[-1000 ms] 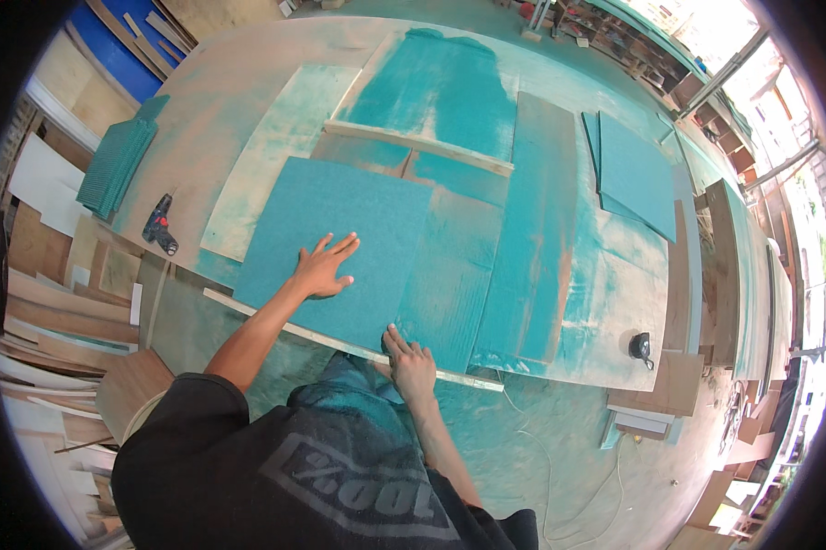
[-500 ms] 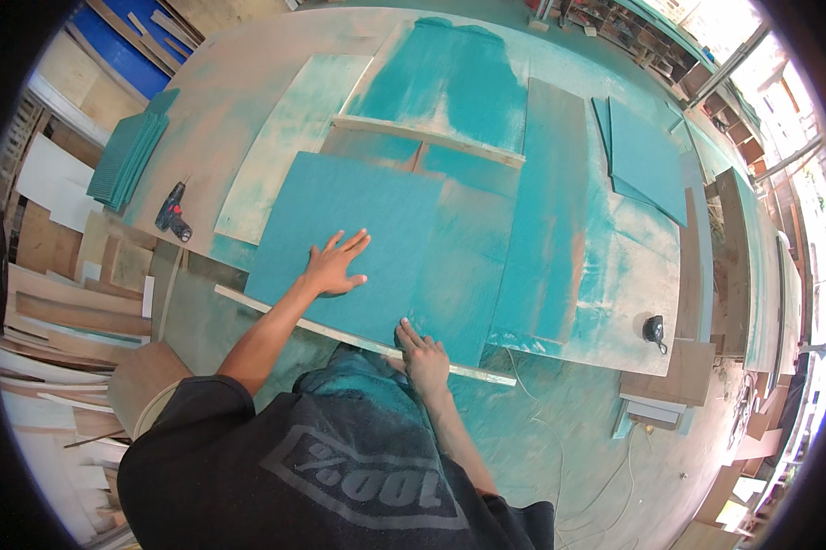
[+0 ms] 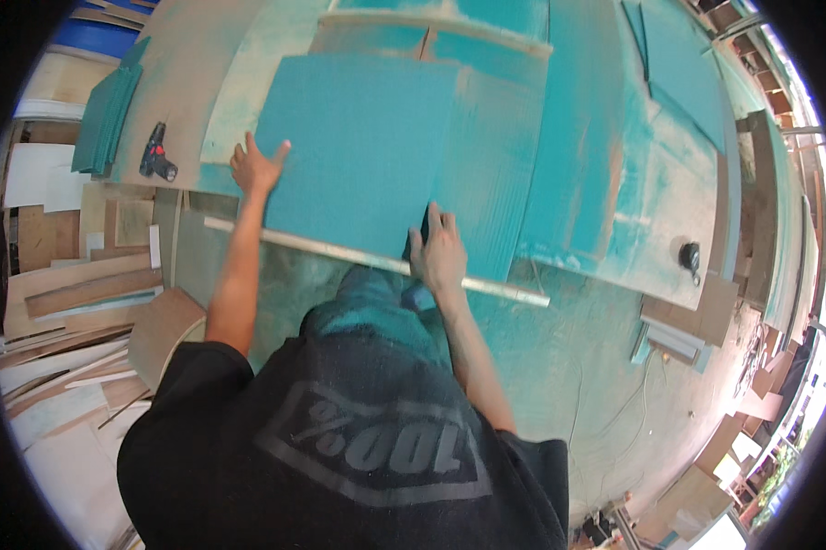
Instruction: The person sands a teal-colored board on a workbench using a sanding block and a wooden guide. They repeatedly rub the sanding block along the board's surface, guided by the wooden strip, to smooth the edges and face.
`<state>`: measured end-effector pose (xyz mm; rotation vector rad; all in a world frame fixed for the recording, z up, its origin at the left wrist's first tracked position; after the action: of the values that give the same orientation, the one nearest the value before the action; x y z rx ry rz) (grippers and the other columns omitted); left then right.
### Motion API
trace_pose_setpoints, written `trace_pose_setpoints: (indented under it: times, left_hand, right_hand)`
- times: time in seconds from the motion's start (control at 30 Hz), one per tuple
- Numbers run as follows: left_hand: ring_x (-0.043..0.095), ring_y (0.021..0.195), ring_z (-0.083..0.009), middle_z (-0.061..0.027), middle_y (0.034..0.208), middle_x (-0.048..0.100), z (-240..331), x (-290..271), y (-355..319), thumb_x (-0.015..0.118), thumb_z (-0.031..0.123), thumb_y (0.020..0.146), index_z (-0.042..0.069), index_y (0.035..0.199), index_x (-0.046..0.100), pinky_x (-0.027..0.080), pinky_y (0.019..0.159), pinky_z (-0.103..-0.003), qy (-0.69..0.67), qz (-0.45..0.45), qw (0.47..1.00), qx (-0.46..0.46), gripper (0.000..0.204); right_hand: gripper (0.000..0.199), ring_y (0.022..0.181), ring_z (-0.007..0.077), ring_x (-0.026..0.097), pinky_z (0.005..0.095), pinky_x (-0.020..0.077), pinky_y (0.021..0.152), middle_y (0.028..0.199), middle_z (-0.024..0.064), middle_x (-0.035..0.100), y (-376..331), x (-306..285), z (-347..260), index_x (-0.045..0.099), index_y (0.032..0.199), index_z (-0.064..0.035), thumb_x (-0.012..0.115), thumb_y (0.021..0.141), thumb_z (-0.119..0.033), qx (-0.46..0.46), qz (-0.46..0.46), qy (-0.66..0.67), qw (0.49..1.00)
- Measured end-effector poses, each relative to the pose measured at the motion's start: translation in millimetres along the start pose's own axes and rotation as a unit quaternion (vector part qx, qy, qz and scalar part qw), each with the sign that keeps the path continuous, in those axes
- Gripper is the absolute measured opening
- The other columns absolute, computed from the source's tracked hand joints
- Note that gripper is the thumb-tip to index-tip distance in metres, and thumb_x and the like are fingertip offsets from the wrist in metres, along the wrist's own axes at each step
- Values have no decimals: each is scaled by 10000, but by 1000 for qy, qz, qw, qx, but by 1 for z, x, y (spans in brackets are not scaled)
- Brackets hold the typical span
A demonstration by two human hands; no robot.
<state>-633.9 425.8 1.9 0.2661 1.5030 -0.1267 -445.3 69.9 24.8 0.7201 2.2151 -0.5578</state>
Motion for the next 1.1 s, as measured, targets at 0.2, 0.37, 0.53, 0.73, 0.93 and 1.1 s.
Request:
trace_pose_setpoints:
  times: [0.2, 0.37, 0.53, 0.73, 0.93, 1.1]
  left_hand:
    - [533, 1309, -446, -266, 1390, 576, -16, -1, 17, 699, 837, 790, -22, 1519, 522, 470, 1082, -564, -37, -77, 996, 1, 1142]
    - [531, 1327, -437, -261, 1396, 574, -18, 1, 23, 691, 886, 744, -19, 1513, 541, 443, 1120, -554, -36, -88, 995, -4, 1197]
    - [534, 1329, -437, -267, 1385, 582, -16, -1, 24, 692, 887, 743, -26, 1505, 548, 448, 1112, -558, -31, -89, 996, 0, 1198]
    - [542, 1321, -437, -274, 1381, 587, -17, -3, 21, 697, 888, 738, -33, 1502, 548, 457, 1099, -558, -35, -90, 995, 8, 1206]
    - [554, 1277, -437, -256, 1357, 595, -13, -8, 13, 712, 842, 779, -15, 1509, 542, 471, 1060, -582, -34, -87, 996, 12, 1138]
    - [544, 1294, -432, -255, 1359, 592, -12, -4, 11, 722, 836, 773, -14, 1505, 546, 458, 1080, -578, -38, -78, 996, 10, 1136]
  right_hand:
    - [553, 1188, 376, 633, 472, 565, 949, 1321, 163, 595, 8, -1, -3, 491, 1516, -7, 632, 1017, -198, 23, -24, 44, 999]
    - [539, 1212, 362, 620, 475, 561, 958, 1325, 160, 593, 6, 0, -8, 491, 1513, -12, 614, 1024, -203, 19, -8, 18, 1000]
    - [532, 1209, 363, 618, 476, 562, 958, 1323, 163, 593, 7, 0, -6, 503, 1492, -8, 618, 1010, -201, 9, 5, 16, 1000]
    - [533, 1211, 366, 620, 476, 564, 955, 1317, 162, 595, 6, -4, -6, 524, 1472, -4, 636, 987, -196, 19, -5, 21, 1000]
    - [537, 1171, 371, 640, 473, 572, 932, 1289, 169, 601, 6, -1, -5, 533, 1461, 16, 640, 978, -195, 33, 2, 28, 999]
    - [539, 1133, 383, 653, 462, 567, 924, 1244, 180, 615, 7, -2, 1, 552, 1437, 36, 653, 958, -190, 31, 0, 47, 998]
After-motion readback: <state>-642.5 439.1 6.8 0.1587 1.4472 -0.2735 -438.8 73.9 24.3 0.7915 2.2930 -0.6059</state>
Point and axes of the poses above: each hand's wrist, its own y-axis towards the middle knuckle, its own x-axis out of the palm, z = x × y, the point moved 1 cm from there along y, towards the middle knuckle
